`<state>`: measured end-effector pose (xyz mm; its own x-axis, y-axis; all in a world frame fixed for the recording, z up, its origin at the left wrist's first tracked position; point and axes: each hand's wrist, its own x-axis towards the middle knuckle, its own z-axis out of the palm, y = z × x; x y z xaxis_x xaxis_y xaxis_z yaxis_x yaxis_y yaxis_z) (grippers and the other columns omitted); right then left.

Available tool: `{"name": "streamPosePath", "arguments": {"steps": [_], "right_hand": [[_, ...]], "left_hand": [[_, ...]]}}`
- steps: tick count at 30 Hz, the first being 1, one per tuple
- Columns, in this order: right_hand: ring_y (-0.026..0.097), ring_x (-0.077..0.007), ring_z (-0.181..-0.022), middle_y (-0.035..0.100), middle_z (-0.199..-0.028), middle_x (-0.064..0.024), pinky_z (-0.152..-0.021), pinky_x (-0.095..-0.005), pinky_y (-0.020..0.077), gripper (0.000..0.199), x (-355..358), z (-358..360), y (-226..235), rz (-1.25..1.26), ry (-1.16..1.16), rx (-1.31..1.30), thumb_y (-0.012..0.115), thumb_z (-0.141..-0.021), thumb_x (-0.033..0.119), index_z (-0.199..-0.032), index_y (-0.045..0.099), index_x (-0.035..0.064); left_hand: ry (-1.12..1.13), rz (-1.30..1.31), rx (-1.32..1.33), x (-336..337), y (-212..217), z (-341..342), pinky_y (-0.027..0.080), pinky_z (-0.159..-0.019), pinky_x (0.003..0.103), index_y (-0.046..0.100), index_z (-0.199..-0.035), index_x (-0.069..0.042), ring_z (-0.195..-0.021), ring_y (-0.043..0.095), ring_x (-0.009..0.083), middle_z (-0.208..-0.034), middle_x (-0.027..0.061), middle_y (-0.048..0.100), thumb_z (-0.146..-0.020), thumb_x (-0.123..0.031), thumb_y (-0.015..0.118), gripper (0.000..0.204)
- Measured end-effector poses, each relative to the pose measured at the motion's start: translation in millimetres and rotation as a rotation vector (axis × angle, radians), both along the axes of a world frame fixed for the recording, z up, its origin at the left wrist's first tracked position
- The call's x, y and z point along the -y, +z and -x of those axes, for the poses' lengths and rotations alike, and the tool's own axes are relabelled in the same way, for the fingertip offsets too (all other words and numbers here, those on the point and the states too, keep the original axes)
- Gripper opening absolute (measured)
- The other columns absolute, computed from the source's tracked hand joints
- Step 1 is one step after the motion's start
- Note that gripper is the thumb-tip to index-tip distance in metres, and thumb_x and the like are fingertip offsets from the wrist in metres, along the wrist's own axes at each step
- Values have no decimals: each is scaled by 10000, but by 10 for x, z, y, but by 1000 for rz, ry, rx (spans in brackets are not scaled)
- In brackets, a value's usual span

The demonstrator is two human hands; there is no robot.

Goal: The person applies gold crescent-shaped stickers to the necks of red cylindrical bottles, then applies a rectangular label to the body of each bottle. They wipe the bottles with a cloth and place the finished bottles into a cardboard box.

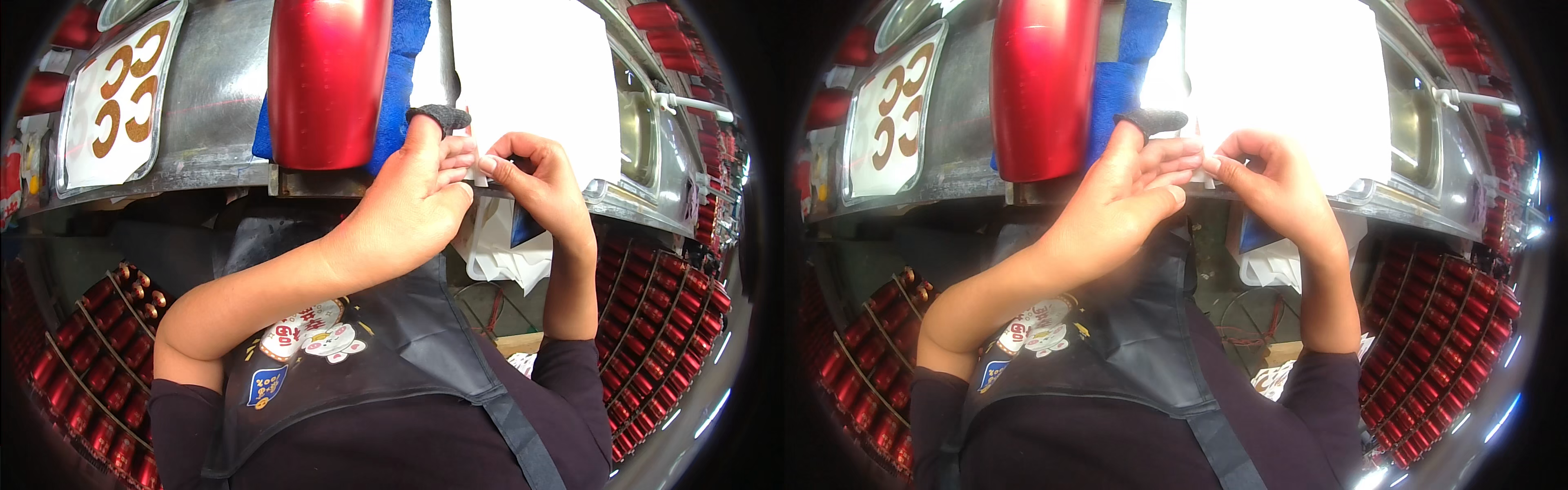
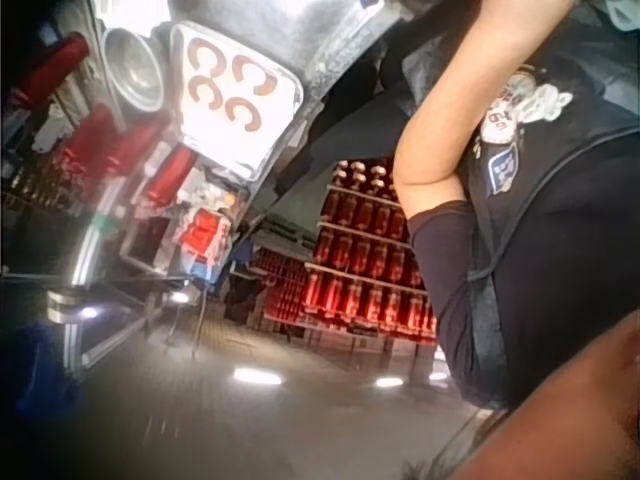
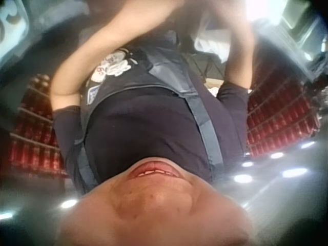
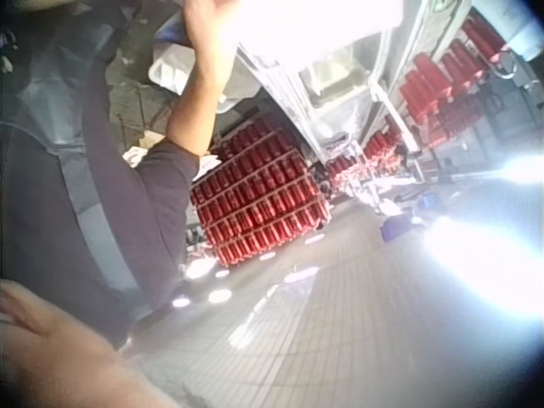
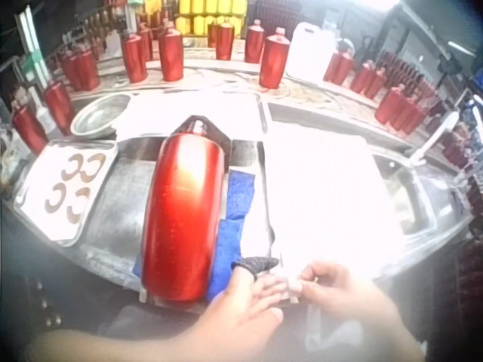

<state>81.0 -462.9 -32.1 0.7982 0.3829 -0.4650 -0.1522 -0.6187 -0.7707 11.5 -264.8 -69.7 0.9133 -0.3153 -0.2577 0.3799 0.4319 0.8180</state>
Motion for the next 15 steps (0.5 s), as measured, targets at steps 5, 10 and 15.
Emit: {"name": "streamPosePath", "arguments": {"steps": [5, 10, 15], "right_hand": [[534, -30, -780, 645, -821, 40, -710, -216, 449, 127, 20, -49, -26, -4, 23, -86, 712, -948, 108, -906, 684, -8], [534, -33, -795, 630, -817, 42, -732, -215, 453, 124, 59, -71, -45, -23, 22, -125, 699, -956, 97, -906, 677, -15], [532, -40, -795, 627, -815, 34, -727, -221, 454, 128, 61, -103, -53, 23, 83, -85, 695, -954, 92, -908, 669, -23]], "left_hand": [[7, -15, -19, -4, 3, 8, 417, -1144, 407, 317, -1259, 31, -1380, 488, 327, -1455, 283, 468, -956, 39, 522, 367], [16, -37, -10, 1, -20, -12, 421, -1137, 402, 319, -1304, 36, -1355, 506, 312, -1443, 277, 478, -946, 45, 527, 414], [27, -28, -30, 6, -48, -36, 423, -1133, 400, 296, -1395, 29, -1342, 514, 296, -1428, 254, 492, -934, 46, 537, 520]]}}
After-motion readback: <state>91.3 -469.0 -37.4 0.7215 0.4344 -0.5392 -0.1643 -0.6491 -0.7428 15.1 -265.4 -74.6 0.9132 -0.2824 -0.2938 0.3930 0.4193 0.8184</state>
